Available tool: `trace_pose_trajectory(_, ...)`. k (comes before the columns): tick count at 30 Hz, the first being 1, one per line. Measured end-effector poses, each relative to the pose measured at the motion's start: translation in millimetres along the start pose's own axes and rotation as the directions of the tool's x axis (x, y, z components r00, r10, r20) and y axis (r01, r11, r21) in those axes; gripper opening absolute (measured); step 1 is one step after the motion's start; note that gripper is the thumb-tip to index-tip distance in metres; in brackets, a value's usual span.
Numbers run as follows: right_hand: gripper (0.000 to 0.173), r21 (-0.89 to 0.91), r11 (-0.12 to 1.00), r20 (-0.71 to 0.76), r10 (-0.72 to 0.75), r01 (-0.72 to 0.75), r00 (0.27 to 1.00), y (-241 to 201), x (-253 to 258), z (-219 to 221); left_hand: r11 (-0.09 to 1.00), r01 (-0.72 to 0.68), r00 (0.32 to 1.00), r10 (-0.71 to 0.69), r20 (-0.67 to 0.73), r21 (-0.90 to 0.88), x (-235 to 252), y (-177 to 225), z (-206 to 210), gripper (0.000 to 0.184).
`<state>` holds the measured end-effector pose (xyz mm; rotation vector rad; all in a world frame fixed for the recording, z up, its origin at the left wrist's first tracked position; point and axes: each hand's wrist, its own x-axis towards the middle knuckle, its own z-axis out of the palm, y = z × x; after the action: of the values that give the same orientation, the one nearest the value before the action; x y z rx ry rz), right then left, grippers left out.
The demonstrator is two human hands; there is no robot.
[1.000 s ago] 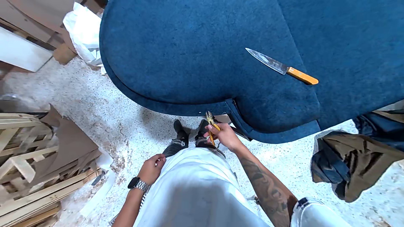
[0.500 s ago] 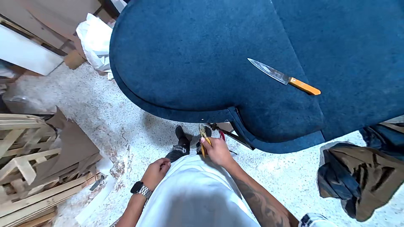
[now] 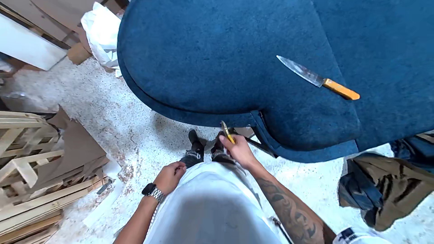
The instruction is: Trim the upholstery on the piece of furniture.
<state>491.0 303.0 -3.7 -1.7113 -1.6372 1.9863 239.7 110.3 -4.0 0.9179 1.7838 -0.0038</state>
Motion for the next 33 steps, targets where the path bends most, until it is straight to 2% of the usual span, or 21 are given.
trace_pose_trajectory(2, 0.035, -0.302, 0.939, -0.070, -0.194, 0.165, 0.979, 11.0, 10.3, 2.3, 1.000, -0.018, 0.995, 0.018, -0.093, -0.002, -5.0, 18.3, -6.3, 0.034)
trace_pose_trajectory(4, 0.031, -0.276, 0.914, 0.011, -0.306, 0.297, 0.952, 14.4, 31.5, 40.8, 1.000, -0.014, 0.986, 0.010, -0.168, -0.022, -16.6, 13.4, -22.5, 0.033)
trace_pose_trajectory(6, 0.033, -0.102, 0.981, -0.078, -0.175, 0.167, 0.981, 28.6, 16.6, 11.3, 0.969, -0.192, 0.981, 0.186, -0.048, -0.157, 12.8, 53.7, -0.4, 0.034)
trace_pose_trajectory(7, 0.038, 0.187, 0.976, 0.031, -0.117, 0.109, 0.993, 32.8, 11.1, 12.6, 0.952, -0.209, 0.978, 0.199, -0.066, -0.222, 13.0, 65.6, 6.5, 0.031)
trace_pose_trajectory(8, 0.041, 0.505, 0.863, 0.229, -0.146, 0.011, 0.963, 32.0, 17.9, 18.3, 0.938, -0.235, 0.971, 0.218, -0.096, -0.255, 18.3, 74.2, 4.1, 0.029)
trace_pose_trajectory(9, 0.042, 0.694, 0.709, 0.406, -0.237, -0.129, 0.883, 34.9, 28.4, 17.7, 0.924, -0.278, 0.960, 0.261, -0.098, -0.262, 28.4, 81.6, 1.7, 0.028)
trace_pose_trajectory(10, 0.041, 0.758, 0.603, 0.515, -0.322, -0.247, 0.795, 39.9, 39.5, 15.4, 0.918, -0.307, 0.952, 0.294, -0.090, -0.250, 37.5, 85.0, 2.1, 0.027)
trace_pose_trajectory(11, 0.041, 0.771, 0.543, 0.579, -0.377, -0.334, 0.723, 48.1, 40.2, 12.2, 0.920, -0.320, 0.947, 0.313, -0.066, -0.228, 37.0, 85.1, 4.9, 0.027)
trace_pose_trajectory(13, 0.044, 0.763, 0.524, 0.618, -0.421, -0.378, 0.664, 56.2, 42.5, 6.0, 0.919, -0.329, 0.944, 0.326, -0.048, -0.218, 30.4, 79.2, -4.0, 0.026)
trace_pose_trajectory(16, 0.043, 0.780, 0.489, 0.613, -0.470, -0.390, 0.636, 61.7, 50.1, 6.7, 0.914, -0.210, 0.977, 0.204, -0.055, -0.346, 17.4, 57.7, -29.0, 0.023)
trace_pose_trajectory(19, 0.044, 0.835, 0.360, 0.550, -0.573, -0.417, 0.607, 72.0, 54.0, 16.5, 0.883, -0.104, 0.992, 0.055, -0.118, -0.457, 10.7, 31.0, -37.7, 0.021)
trace_pose_trajectory(21, 0.043, 0.854, 0.274, 0.506, -0.639, -0.442, 0.579, 69.2, 59.9, 28.3, 0.878, -0.074, 0.993, 0.020, -0.118, -0.473, 9.9, 23.6, -41.5, 0.020)
trace_pose_trajectory(23, 0.043, 0.853, 0.285, 0.508, -0.647, -0.438, 0.568, 57.8, 51.9, 43.1, 0.897, -0.057, 0.994, 0.012, -0.106, -0.438, 4.4, 25.7, -45.1, 0.019)
trace_pose_trajectory(24, 0.044, 0.833, 0.368, 0.553, -0.602, -0.414, 0.577, 51.4, 39.3, 47.6, 0.912, -0.075, 0.991, 0.025, -0.128, -0.403, 0.6, 29.5, -46.3, 0.018)
trace_pose_trajectory(26, 0.047, 0.670, 0.692, 0.683, -0.432, -0.269, 0.589, 42.8, 15.3, 46.8, 0.934, -0.179, 0.965, 0.105, -0.242, -0.310, -3.2, 41.0, -46.4, 0.018)
trace_pose_trajectory(27, 0.044, 0.485, 0.860, 0.717, -0.289, -0.157, 0.634, 39.8, 6.8, 41.0, 0.942, -0.256, 0.931, 0.180, -0.318, -0.216, -1.3, 47.8, -45.0, 0.021)
trace_pose_trajectory(28, 0.037, 0.221, 0.973, 0.683, -0.109, -0.062, 0.722, 39.7, -1.9, 35.8, 0.944, -0.321, 0.890, 0.272, -0.365, -0.079, 2.2, 55.7, -43.9, 0.026)
trace_pose_trajectory(29, 0.030, -0.082, 0.997, 0.553, 0.049, -0.005, 0.832, 44.7, -12.2, 34.5, 0.928, -0.367, 0.857, 0.366, -0.362, 0.069, 6.9, 66.6, -43.8, 0.035)
trace_pose_trajectory(30, 0.028, -0.320, 0.947, 0.400, 0.171, -0.038, 0.900, 52.9, -21.2, 32.1, 0.895, -0.401, 0.837, 0.444, -0.321, 0.193, 15.2, 81.1, -43.4, 0.046)
trace_pose_trajectory(31, 0.028, -0.420, 0.898, 0.259, 0.260, -0.134, 0.930, 63.7, -30.4, 28.3, 0.853, -0.439, 0.818, 0.509, -0.268, 0.282, 28.9, 98.1, -40.6, 0.056)
trace_pose_trajectory(33, 0.025, -0.374, 0.879, 0.086, 0.352, -0.297, 0.932, 87.9, -47.5, 12.9, 0.756, -0.519, 0.760, 0.622, -0.189, 0.399, 63.9, 138.9, -23.9, 0.073)
